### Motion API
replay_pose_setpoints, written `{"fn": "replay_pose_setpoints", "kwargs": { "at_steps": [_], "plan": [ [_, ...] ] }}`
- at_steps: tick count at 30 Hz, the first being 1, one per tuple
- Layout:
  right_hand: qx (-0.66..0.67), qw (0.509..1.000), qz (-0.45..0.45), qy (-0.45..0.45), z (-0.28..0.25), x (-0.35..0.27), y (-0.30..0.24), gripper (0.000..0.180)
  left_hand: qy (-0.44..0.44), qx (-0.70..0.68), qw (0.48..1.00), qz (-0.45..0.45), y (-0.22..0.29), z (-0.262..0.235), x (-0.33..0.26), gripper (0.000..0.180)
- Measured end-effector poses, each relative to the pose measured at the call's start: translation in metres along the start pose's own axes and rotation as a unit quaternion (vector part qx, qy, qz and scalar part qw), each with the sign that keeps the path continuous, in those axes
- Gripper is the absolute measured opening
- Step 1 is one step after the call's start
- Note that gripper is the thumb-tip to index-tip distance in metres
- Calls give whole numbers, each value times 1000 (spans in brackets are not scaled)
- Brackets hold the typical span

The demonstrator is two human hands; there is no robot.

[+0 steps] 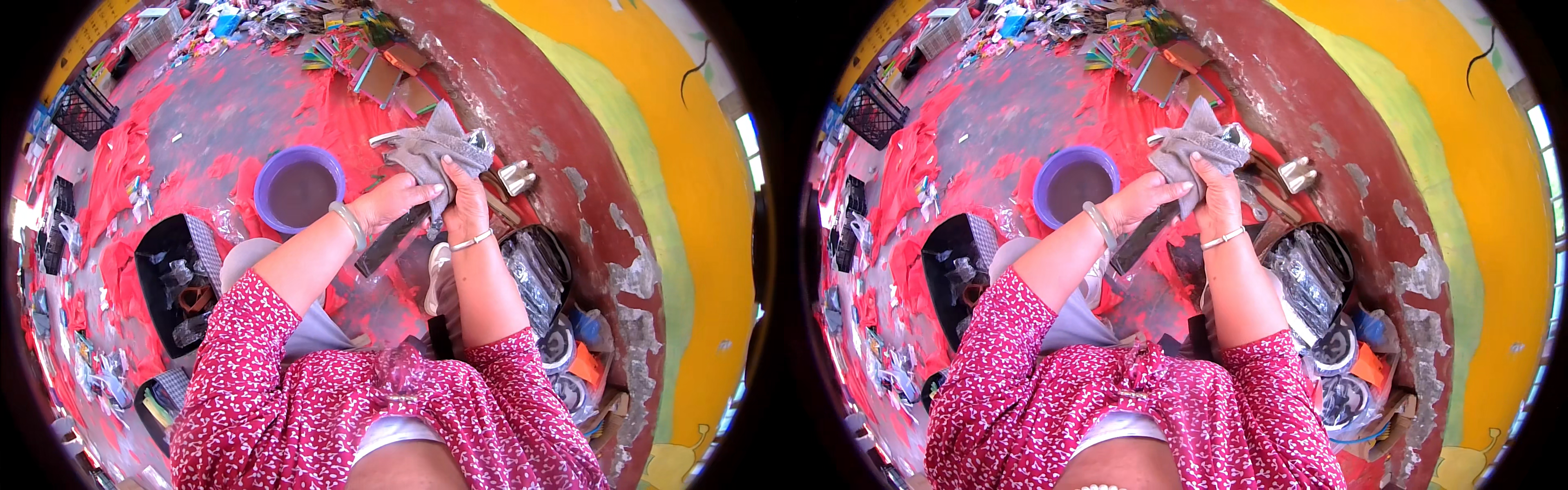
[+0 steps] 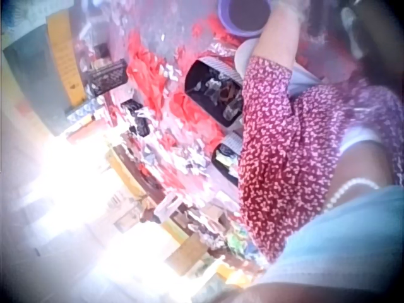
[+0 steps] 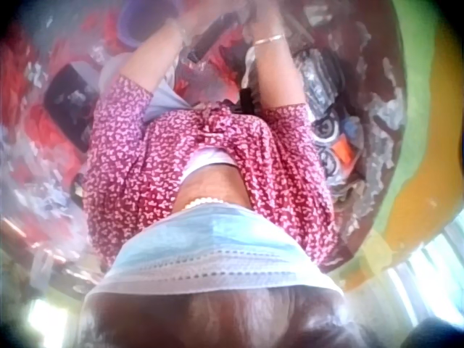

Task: The person wipes plastic-wrapped items using a cloth by hand, handling them one at a time and placing some into a bin.

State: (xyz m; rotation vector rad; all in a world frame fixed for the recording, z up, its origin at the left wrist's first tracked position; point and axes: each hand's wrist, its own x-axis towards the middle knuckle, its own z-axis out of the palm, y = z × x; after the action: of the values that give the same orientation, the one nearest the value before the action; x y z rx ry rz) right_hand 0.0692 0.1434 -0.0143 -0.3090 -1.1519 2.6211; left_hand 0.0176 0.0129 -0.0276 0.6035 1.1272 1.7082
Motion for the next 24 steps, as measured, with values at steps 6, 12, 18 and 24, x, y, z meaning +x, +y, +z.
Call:
{"fn": "replay_pose_setpoints", "kwargs": {
  "at_steps": [6, 12, 18, 24],
  "plan": [
    [86, 988, -42, 120, -26, 20, -4, 22, -20, 132, 990, 35, 6, 14, 1, 43],
    [140, 970, -35, 195, -25, 16, -18, 26, -20, 226, 974, -11, 2, 17, 3, 47],
    [95, 970, -62, 216, -37, 24, -24, 28, -46, 228, 972, -32, 0, 16, -6, 40],
    [101, 962, -98, 235, -38, 24, -36, 33, -56, 218, 971, -79, 6, 4, -12, 29]
  ]
}}
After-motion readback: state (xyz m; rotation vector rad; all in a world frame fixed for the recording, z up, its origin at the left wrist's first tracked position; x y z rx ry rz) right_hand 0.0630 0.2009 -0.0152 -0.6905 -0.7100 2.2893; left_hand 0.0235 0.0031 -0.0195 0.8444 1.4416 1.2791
